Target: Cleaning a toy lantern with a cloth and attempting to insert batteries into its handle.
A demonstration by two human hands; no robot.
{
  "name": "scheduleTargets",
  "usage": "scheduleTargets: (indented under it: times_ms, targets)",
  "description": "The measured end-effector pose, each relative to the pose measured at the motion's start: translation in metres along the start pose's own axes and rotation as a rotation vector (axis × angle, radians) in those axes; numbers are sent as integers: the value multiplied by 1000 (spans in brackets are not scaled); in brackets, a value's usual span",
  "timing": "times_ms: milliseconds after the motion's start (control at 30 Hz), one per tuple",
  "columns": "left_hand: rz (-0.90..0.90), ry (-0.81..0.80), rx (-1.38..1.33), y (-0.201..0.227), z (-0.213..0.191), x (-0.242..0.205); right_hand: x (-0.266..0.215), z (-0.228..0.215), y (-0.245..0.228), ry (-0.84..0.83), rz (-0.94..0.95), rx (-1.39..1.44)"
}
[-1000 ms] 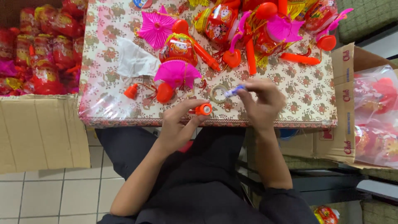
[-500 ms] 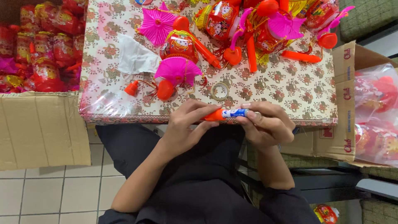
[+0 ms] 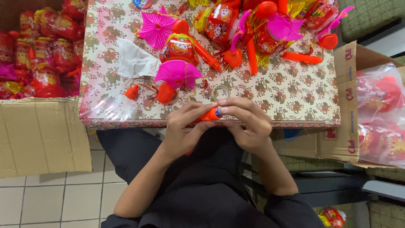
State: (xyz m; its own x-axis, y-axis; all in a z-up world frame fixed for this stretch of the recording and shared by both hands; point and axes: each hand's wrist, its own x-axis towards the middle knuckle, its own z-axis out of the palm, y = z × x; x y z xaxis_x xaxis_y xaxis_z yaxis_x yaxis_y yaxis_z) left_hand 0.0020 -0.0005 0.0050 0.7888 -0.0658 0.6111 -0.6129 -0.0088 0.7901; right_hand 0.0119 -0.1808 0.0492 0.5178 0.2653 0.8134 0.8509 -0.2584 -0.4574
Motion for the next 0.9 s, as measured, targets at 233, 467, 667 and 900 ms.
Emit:
scheduleTargets:
  times_ms: [233, 467, 667, 900]
  targets:
    - [12, 10, -22, -7, -1, -2, -1, 9, -7, 29, -14, -139]
    - [-177, 78, -403, 3, -9, -5, 5, -3, 2, -126, 283, 110]
    - [-46, 198, -584, -10, -49, -15, -3, -12, 22, -91, 25, 29]
    - [-199, 308, -448, -18, -91, -8, -18, -28, 38, -197, 119, -249]
